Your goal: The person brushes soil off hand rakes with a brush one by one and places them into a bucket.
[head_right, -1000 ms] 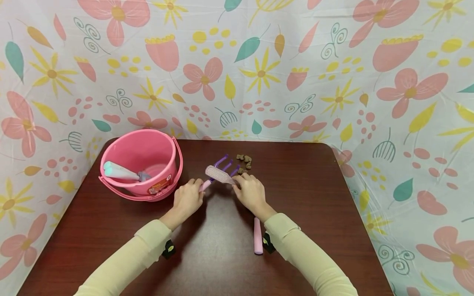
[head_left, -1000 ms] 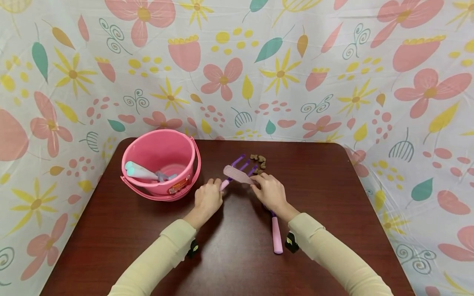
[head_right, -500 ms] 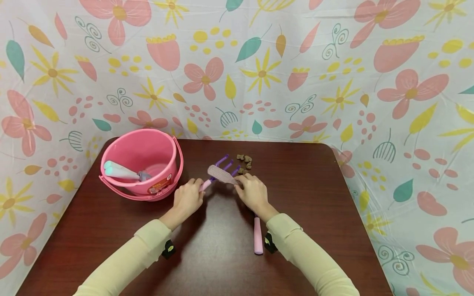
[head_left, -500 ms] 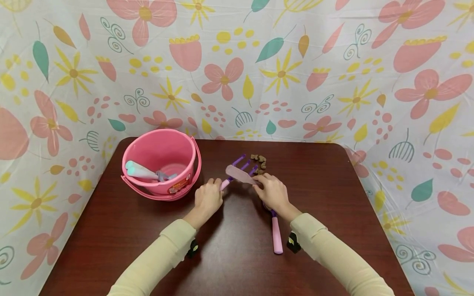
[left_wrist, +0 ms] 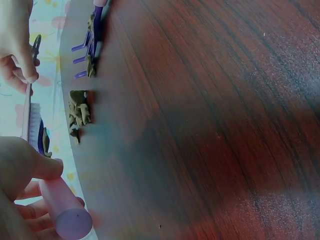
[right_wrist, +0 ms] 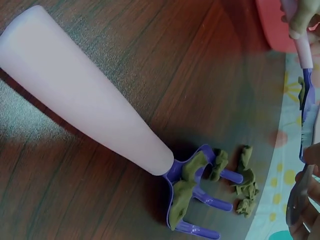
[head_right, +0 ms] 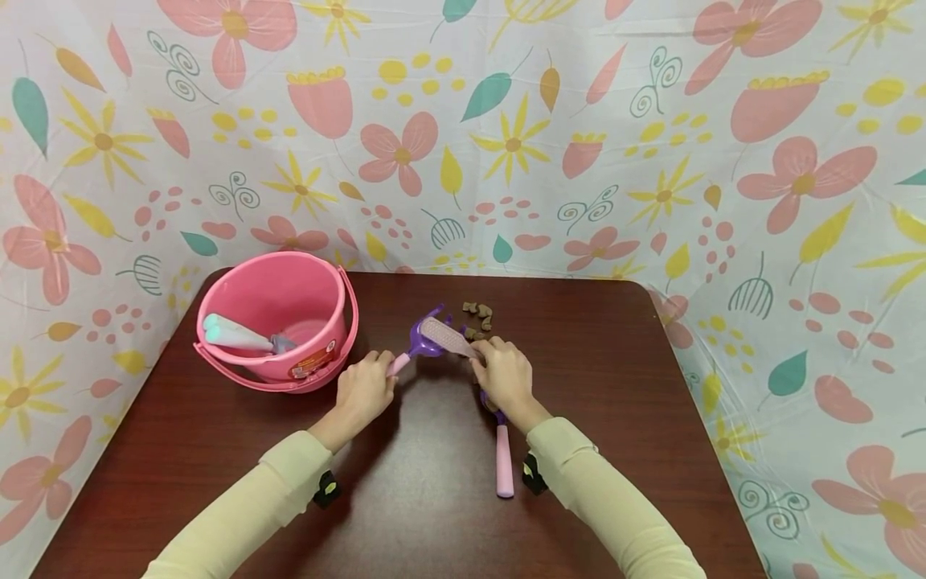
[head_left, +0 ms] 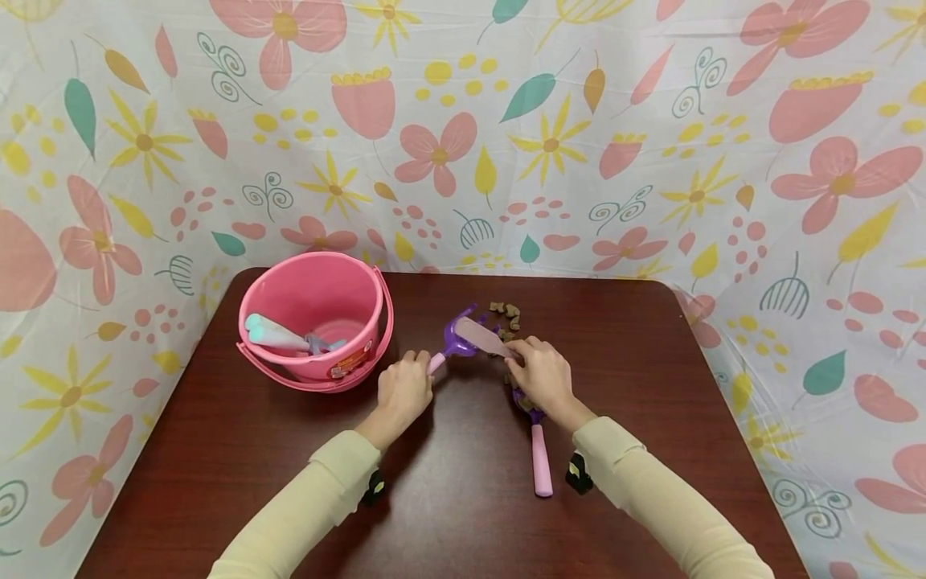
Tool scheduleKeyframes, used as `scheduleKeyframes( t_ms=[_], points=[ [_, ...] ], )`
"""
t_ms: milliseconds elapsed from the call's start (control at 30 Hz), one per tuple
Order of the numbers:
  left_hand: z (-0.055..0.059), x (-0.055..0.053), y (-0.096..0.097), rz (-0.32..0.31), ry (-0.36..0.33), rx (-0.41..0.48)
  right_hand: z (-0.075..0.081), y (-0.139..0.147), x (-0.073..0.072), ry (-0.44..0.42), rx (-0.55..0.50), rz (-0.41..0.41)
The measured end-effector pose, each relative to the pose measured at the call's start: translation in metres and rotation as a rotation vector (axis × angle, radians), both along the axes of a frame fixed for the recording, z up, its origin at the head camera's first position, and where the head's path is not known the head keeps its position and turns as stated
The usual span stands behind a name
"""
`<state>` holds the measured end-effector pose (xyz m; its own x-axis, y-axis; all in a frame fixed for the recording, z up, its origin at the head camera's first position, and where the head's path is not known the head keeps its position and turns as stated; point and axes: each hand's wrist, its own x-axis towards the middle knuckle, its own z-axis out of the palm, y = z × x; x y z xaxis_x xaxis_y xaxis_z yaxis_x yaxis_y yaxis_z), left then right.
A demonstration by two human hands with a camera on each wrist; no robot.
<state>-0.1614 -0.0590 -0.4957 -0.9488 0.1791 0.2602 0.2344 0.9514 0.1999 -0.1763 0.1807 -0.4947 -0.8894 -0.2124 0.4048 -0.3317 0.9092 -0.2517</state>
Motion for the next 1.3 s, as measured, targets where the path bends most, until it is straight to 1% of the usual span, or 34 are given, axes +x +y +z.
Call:
scheduleKeyframes(
  t_ms=[200,433,533,600,767,900,1033,1133,1300],
  points=[
    [-0.001,-0.001,-0.003,0.01,0.011,-0.005,-0.001,0.007,-0.002,0.093,0.001,-0.04],
    [-0.003,-0.002,-0.006,0.008,0.026,0.021,-0.001,0.011,-0.004,0.17,-0.03,-0.015],
    [-0.003,-0.003,-0.008,0.012,0.019,0.031,0.0,0.013,-0.006,0.203,-0.046,-0.03],
    [-0.004,-0.003,-0.009,0.017,0.007,0.038,0.001,0.015,-0.007,0.208,-0.06,-0.05],
    [-0.004,-0.003,-0.01,0.033,-0.038,0.063,0.001,0.019,-0.009,0.193,-0.096,-0.086],
    [-0.003,-0.003,-0.01,0.049,-0.085,0.12,0.001,0.021,-0.008,0.181,-0.107,-0.095],
    [-0.004,-0.004,-0.008,0.063,-0.134,0.178,0.001,0.022,-0.009,0.181,-0.111,-0.099],
    [-0.006,-0.005,-0.008,0.081,-0.187,0.236,0.001,0.022,-0.009,0.185,-0.114,-0.103],
    [-0.008,-0.006,-0.009,0.112,-0.29,0.376,0.001,0.023,-0.009,0.187,-0.123,-0.115]
  ],
)
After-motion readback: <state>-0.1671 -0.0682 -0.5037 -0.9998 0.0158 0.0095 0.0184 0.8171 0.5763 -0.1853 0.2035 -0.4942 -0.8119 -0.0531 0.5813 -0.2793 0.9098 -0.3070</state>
